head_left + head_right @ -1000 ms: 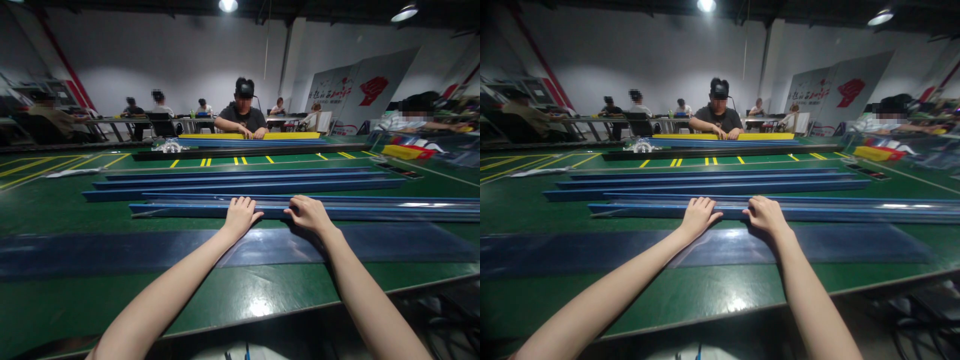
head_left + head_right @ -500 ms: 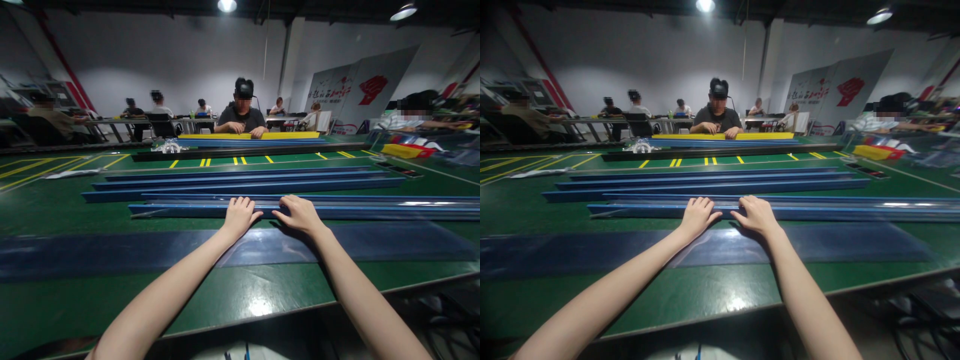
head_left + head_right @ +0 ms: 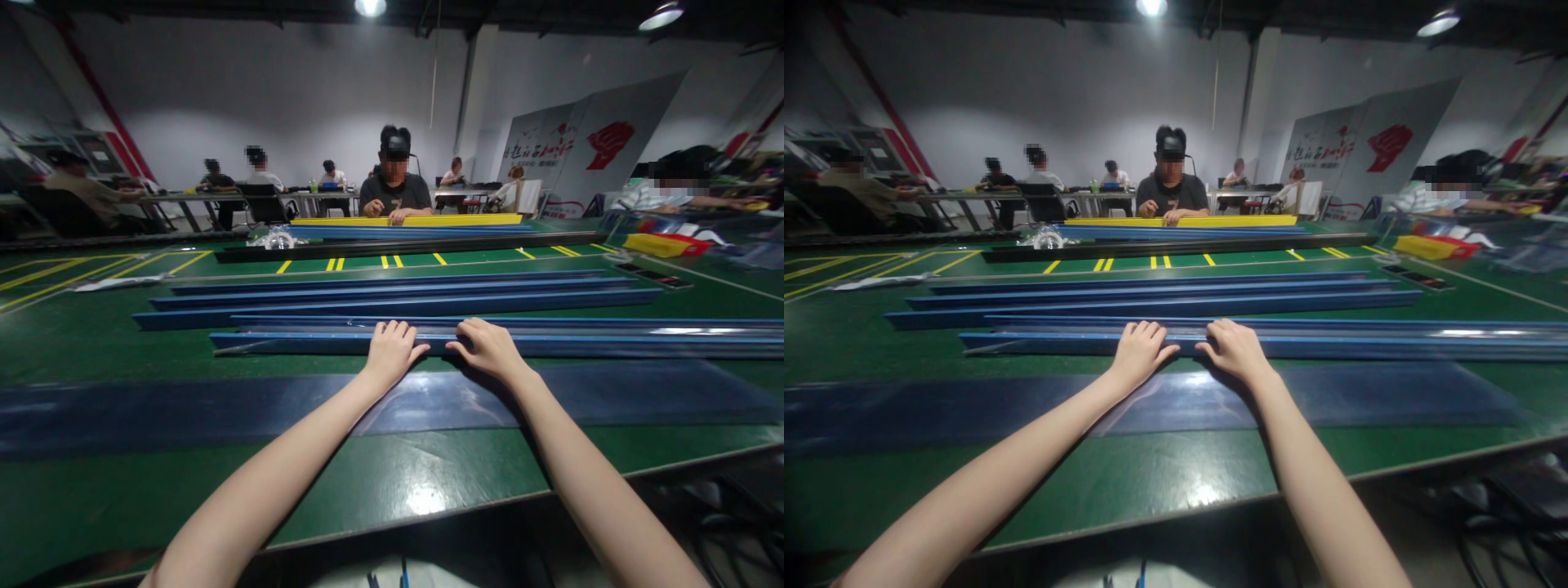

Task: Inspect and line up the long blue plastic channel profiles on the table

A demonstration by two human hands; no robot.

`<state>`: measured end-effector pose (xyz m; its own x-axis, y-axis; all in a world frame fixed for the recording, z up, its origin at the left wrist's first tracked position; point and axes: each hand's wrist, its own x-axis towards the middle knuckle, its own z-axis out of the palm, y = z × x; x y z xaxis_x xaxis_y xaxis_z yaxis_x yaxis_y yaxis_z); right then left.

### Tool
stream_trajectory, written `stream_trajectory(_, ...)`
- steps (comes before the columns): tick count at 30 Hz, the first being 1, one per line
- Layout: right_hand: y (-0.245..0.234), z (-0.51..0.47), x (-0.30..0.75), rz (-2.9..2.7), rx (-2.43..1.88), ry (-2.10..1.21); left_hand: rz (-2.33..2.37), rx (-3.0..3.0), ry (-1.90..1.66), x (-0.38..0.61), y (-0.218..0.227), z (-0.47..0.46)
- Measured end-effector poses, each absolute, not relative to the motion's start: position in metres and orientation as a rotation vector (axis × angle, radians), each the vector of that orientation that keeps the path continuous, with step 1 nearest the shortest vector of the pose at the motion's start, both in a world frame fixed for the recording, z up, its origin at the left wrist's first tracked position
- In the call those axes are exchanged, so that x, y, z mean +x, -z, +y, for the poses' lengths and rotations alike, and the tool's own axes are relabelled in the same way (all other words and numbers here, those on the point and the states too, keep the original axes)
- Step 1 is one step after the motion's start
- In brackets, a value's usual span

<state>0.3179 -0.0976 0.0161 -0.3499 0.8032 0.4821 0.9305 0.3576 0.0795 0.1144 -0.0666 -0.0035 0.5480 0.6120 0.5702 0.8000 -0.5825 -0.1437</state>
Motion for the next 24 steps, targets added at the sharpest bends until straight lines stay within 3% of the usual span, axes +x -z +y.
stream_trajectory(24,-0.0206,-0.1001,0.3214,-2.151,-1.611,0.49,-1.154,-2.416,0.687,0.1142,0.0029,-0.0667)
